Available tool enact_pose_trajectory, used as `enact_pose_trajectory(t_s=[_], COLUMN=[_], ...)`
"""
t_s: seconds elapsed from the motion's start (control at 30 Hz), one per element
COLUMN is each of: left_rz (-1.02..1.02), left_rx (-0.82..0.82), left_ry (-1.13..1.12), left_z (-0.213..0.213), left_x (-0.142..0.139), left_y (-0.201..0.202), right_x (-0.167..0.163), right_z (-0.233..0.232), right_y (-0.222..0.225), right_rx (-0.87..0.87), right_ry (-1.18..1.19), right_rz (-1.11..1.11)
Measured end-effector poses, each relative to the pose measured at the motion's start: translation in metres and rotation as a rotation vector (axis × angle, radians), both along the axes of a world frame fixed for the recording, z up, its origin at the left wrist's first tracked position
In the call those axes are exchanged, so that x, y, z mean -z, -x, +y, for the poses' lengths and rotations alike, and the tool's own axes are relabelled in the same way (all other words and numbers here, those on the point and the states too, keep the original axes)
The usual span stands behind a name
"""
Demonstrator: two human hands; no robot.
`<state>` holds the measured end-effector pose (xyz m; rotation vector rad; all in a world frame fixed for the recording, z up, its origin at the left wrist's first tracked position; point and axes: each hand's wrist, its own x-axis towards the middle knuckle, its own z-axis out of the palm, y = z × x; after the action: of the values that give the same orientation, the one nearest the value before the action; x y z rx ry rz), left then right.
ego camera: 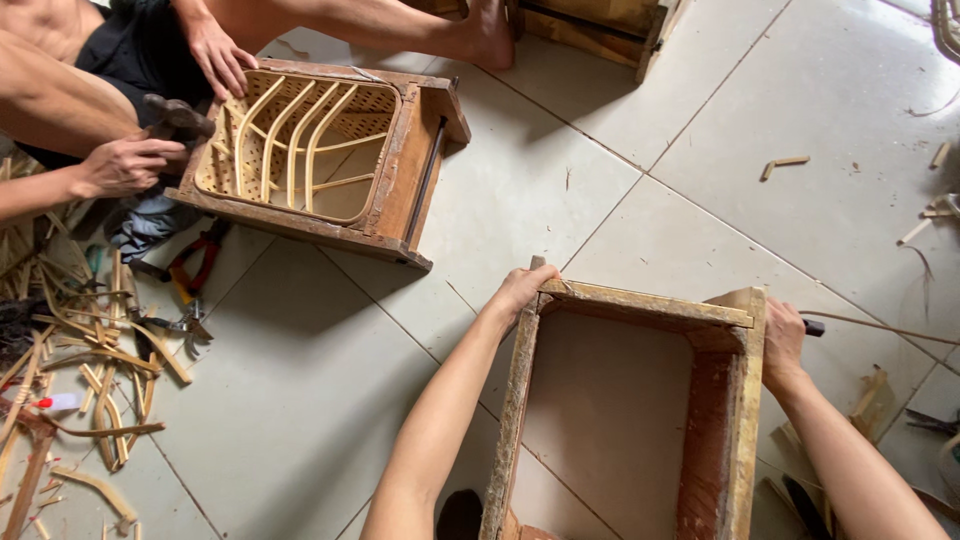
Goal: The person sits on the floor fitting a woven bamboo panel into a wooden basket frame, bending a flexible bamboo strip around the rim and tucking its ends to secure the woven liner, then presses the panel edges into place along the frame.
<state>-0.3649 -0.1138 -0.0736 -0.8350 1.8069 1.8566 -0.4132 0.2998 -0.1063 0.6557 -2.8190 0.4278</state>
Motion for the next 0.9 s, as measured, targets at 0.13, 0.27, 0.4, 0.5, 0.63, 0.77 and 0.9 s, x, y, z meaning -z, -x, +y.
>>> enact_pose_trajectory(t_s=[0.13,0.27,0.4,0.5,0.63,0.77,0.9], left_rz=[-0.003,-0.009,0.046,0.053,0.038,0.049,0.011], left_rx=[0.023,0.044,0.041,0.043,0.031,0.052,0.046], left_ry=[0.020,0.047,0.003,0.029,0.033,0.023,0.069], left_z=[0.000,-0.001,0.000,0.000,0.000,-0.002,-0.002], left_x=[0.002,0.006,0.008,0.008,0.009,0.009,0.006], left_y=[-0.001,-0.001,0.000,-0.001,-0.001,-0.002,-0.001], right_x=[-0.003,-0.020,-0.033,-0.026,-0.006,-0.003,-0.022], right_z=[0.000,-0.009,-0.015,-0.007,0.007,0.000,-0.010], right_y=[0.001,0.022,0.051,0.043,0.004,0.004,0.046], right_rx=[0.066,0.074,0.082,-0.134,-0.230,0.071,-0.065], right_ry=[-0.091,-0.438,-0.245,-0.280,0.013,-0.218,-0.327], right_rz=[-0.057,-0.454,-0.913,-0.482,0.171,-0.227,-0.744])
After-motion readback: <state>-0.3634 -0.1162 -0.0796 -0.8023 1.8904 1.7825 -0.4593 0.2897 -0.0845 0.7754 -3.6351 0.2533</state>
